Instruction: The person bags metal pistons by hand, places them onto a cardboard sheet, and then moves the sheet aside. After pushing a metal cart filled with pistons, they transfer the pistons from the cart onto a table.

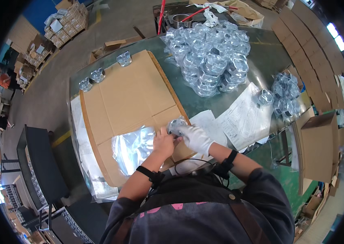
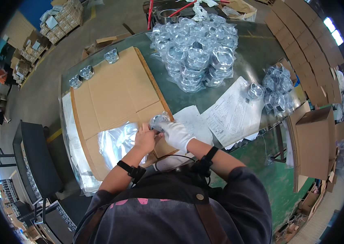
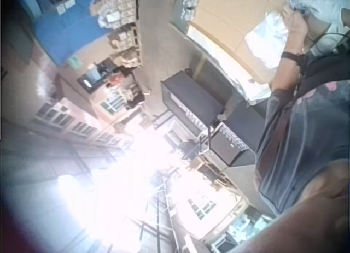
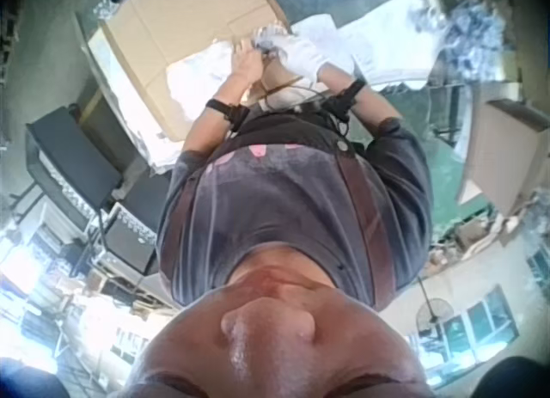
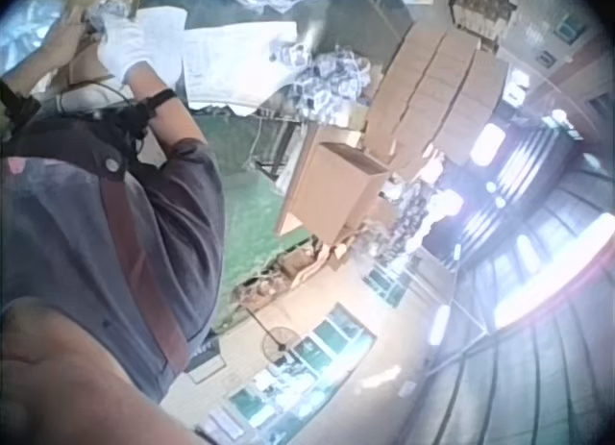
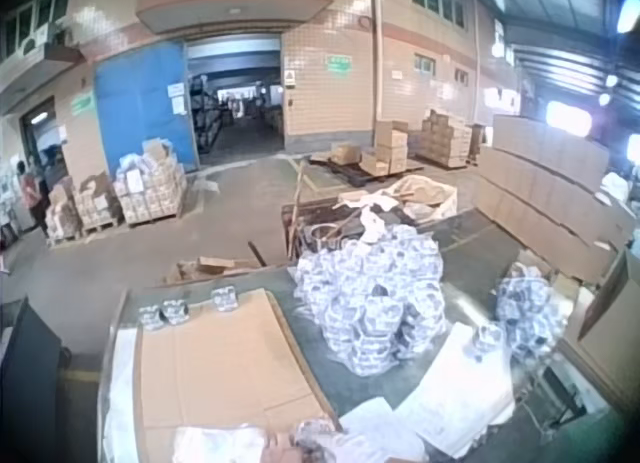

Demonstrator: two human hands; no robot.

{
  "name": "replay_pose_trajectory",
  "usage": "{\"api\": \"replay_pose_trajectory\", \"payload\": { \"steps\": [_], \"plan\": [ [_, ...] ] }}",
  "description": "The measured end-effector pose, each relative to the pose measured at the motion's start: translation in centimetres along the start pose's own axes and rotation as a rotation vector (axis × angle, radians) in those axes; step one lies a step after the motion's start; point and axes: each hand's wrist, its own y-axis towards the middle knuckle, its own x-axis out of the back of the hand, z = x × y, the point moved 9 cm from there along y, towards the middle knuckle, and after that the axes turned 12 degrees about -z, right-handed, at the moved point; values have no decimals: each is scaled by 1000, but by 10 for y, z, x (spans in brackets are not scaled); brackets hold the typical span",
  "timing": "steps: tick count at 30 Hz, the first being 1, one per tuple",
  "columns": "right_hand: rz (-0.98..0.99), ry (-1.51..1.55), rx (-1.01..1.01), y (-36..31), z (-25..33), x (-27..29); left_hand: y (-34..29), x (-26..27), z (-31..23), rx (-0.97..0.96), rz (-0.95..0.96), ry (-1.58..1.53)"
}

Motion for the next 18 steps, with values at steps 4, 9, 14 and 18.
{"api": "replay_pose_trajectory", "payload": {
  "steps": [4,9,14,18],
  "plan": [
    [112,-340,58,11,-34,-38,6,22,-19,-11,-154,-41],
    [350,-472,127,35,-28,-39,15,17,-6,49,-79,-103],
    [-121,-43,171,47,8,124,-7,115,22,175,-477,-647],
    [-510,341,-67,125,-46,250,-52,92,112,423,-335,-378]
  ]
}}
